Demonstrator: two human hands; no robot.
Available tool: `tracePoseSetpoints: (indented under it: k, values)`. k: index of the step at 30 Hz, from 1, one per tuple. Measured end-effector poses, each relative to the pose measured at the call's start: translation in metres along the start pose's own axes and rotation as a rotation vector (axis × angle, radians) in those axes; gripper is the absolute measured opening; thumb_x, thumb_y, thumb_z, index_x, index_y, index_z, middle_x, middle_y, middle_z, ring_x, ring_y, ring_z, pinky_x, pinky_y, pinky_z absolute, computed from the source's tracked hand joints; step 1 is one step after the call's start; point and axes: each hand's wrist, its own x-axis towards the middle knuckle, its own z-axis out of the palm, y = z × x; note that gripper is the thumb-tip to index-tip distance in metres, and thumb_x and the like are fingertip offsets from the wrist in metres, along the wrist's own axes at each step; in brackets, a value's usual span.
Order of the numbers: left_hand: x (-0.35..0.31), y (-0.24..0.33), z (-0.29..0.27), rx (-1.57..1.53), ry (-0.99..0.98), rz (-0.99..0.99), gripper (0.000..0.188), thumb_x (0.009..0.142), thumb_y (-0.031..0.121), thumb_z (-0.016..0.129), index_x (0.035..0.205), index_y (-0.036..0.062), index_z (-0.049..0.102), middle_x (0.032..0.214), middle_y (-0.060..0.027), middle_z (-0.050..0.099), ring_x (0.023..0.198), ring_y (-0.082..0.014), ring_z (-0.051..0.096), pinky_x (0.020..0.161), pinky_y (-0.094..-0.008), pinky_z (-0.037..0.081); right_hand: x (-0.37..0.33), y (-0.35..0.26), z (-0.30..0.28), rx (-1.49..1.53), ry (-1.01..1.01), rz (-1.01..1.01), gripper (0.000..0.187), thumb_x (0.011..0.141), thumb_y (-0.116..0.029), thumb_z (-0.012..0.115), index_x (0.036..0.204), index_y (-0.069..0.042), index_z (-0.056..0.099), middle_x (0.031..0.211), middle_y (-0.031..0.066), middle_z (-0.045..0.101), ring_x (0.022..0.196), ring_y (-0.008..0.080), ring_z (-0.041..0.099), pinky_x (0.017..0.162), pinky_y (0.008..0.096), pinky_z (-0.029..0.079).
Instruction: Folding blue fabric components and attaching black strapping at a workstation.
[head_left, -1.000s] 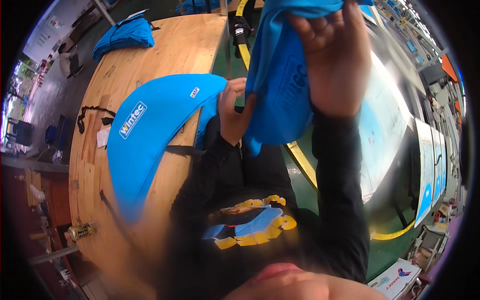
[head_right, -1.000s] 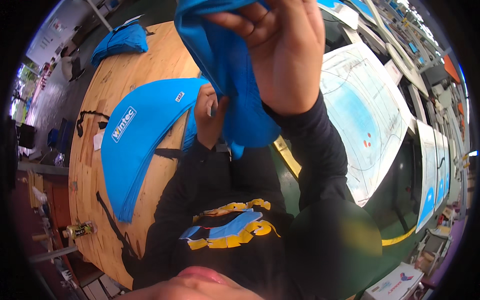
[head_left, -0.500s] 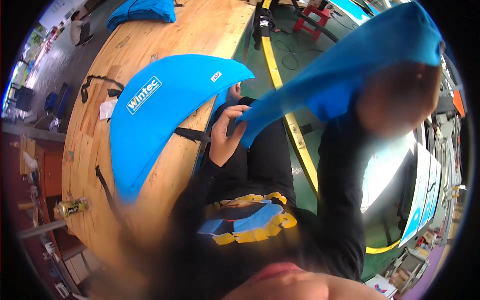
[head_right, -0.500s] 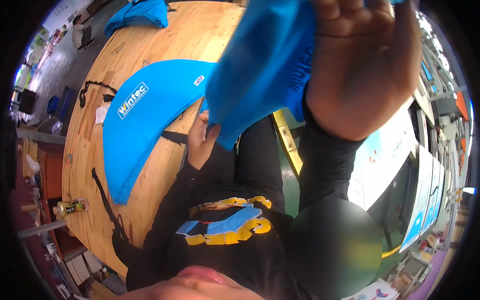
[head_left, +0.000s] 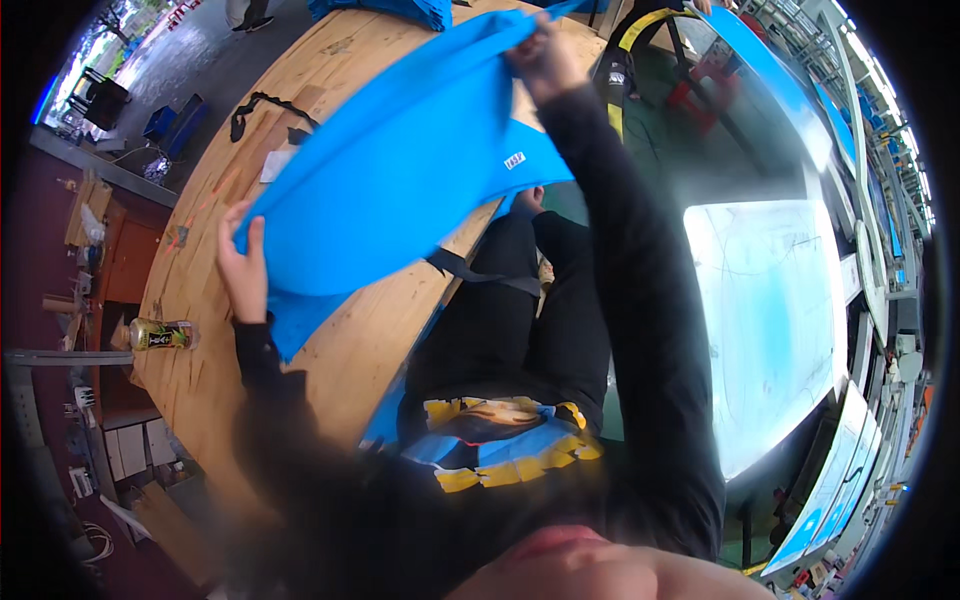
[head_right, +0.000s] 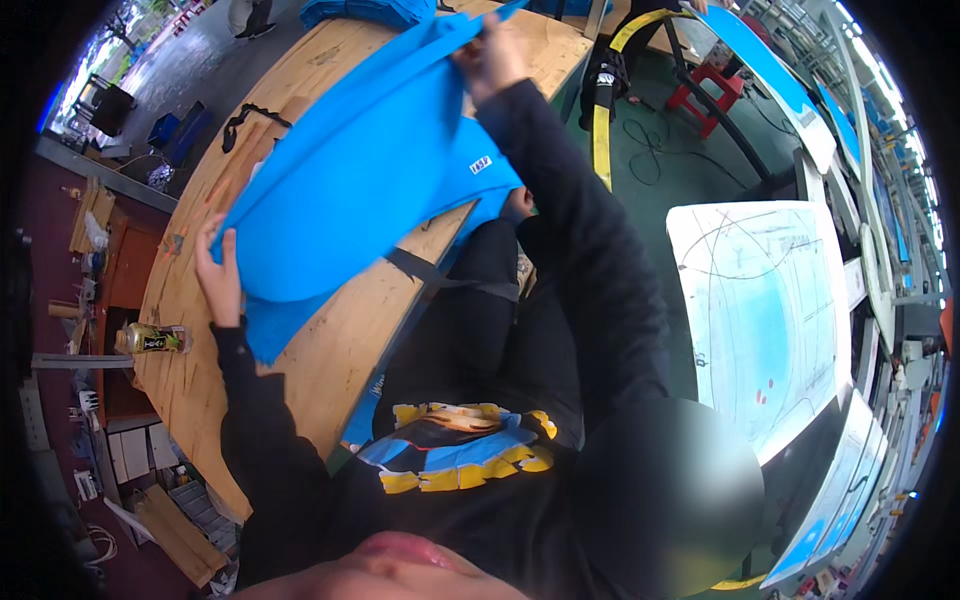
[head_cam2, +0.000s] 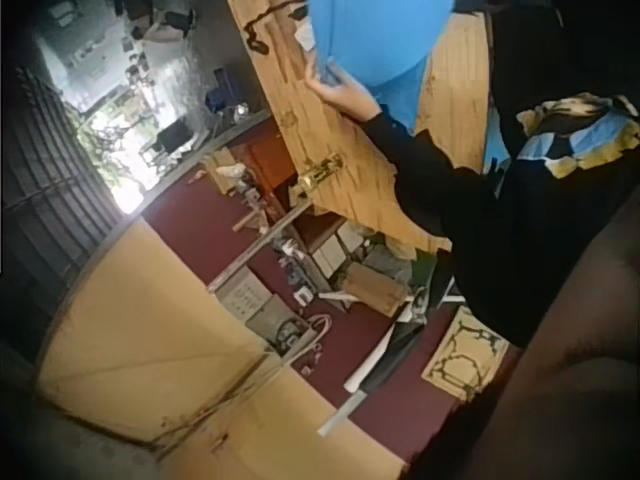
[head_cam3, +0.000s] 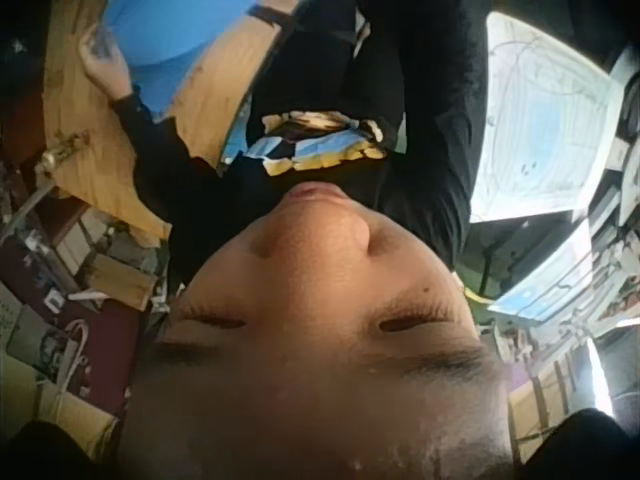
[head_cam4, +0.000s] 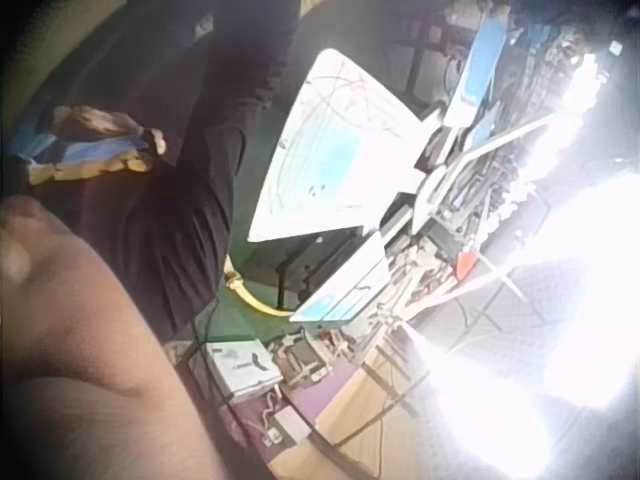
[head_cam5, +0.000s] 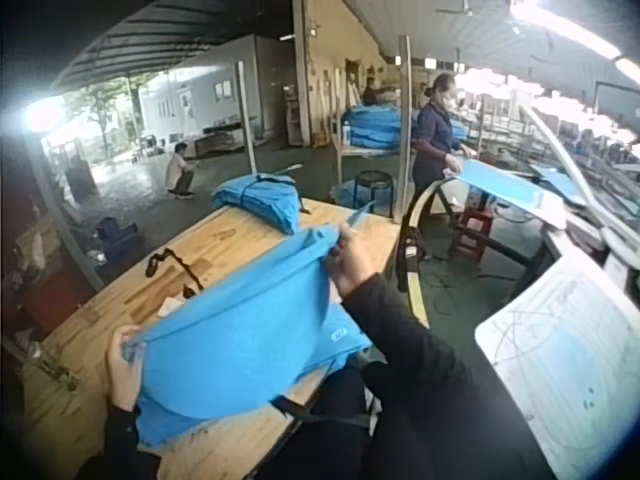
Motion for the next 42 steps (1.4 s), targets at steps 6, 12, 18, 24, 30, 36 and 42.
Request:
tracePoseSetpoints:
  k: [6, 12, 18, 24, 30, 36, 42]
  values:
    - [0.095, -0.045, -0.035, 0.444, 0.083, 0.261, 0.014, 0.093, 0.010, 0.064, 0.105, 0.0027, 0.061, 0.096, -0.0117, 0.058, 0.089, -0.0296, 0.062, 0.075, -0.0370, 0.049, 0.118, 0.096, 0.030, 0.050, -0.141, -0.065, 0.011, 0.103, -0.017, 0.045, 0.104, -0.005, 0.047, 0.096, 0.0112, 0.061, 0.085, 0.0268, 0.067, 0.074, 0.0482, 0.058]
    - [0.122, -0.075, -0.022, 0.498, 0.062, 0.306, 0.012, 0.090, 0.007, 0.060, 0.102, 0.0052, 0.061, 0.102, -0.0109, 0.062, 0.094, -0.0339, 0.062, 0.076, -0.0392, 0.049, 0.152, 0.103, 0.032, -0.052, -0.059, 0.007, 0.013, 0.100, -0.018, 0.050, 0.101, -0.007, 0.056, 0.090, 0.0063, 0.063, 0.082, 0.0204, 0.064, 0.075, 0.0356, 0.053]
    - [0.141, -0.105, 0.005, 0.475, -0.015, 0.192, 0.014, 0.091, 0.009, 0.057, 0.104, 0.0064, 0.060, 0.104, -0.0151, 0.065, 0.098, -0.0379, 0.063, 0.078, -0.0434, 0.049, 0.133, 0.100, 0.040, -0.142, 0.069, -0.007, 0.013, 0.102, -0.017, 0.047, 0.094, -0.007, 0.051, 0.080, 0.0067, 0.055, 0.066, 0.0207, 0.056, 0.069, 0.0454, 0.057]
    - [0.138, -0.093, 0.003, 0.422, 0.048, 0.307, 0.015, 0.091, 0.007, 0.055, 0.105, 0.0056, 0.060, 0.105, -0.0142, 0.064, 0.097, -0.0380, 0.062, 0.077, -0.0426, 0.049, 0.152, 0.098, 0.023, -0.028, -0.102, 0.035, 0.010, 0.101, -0.019, 0.052, 0.099, -0.012, 0.047, 0.093, 0.0091, 0.062, 0.082, 0.0257, 0.065, 0.071, 0.0463, 0.058]
    - [0.030, -0.066, -0.030, 0.595, -0.177, 0.489, 0.044, 0.076, -0.007, 0.063, 0.116, 0.0125, 0.066, 0.093, -0.0127, 0.059, 0.085, -0.0350, 0.061, 0.070, -0.0406, 0.048, 0.068, 0.057, -0.070, -0.055, -0.150, 0.140, 0.011, 0.101, -0.018, 0.054, 0.105, -0.008, 0.054, 0.100, 0.0082, 0.059, 0.097, 0.0235, 0.060, 0.089, 0.0418, 0.052]
    - [-0.072, -0.049, -0.041, 0.636, -0.309, 0.502, 0.042, 0.076, -0.009, 0.063, 0.112, 0.0091, 0.068, 0.093, -0.0083, 0.060, 0.084, -0.0275, 0.062, 0.071, -0.0372, 0.051, -0.039, 0.035, -0.116, -0.195, 0.005, 0.149, 0.018, 0.101, -0.026, 0.054, 0.106, -0.008, 0.055, 0.092, 0.0053, 0.064, 0.085, 0.0160, 0.061, 0.079, 0.0312, 0.051]
    - [-0.105, -0.047, -0.055, 0.691, -0.302, 0.427, 0.041, 0.080, -0.008, 0.061, 0.117, 0.0094, 0.068, 0.105, -0.0070, 0.063, 0.092, -0.0254, 0.063, 0.078, -0.0355, 0.052, -0.075, 0.023, -0.137, -0.552, -0.060, -0.011, 0.032, 0.106, -0.027, 0.045, 0.121, -0.001, 0.053, 0.100, 0.0108, 0.067, 0.093, 0.0163, 0.063, 0.078, 0.0269, 0.052]
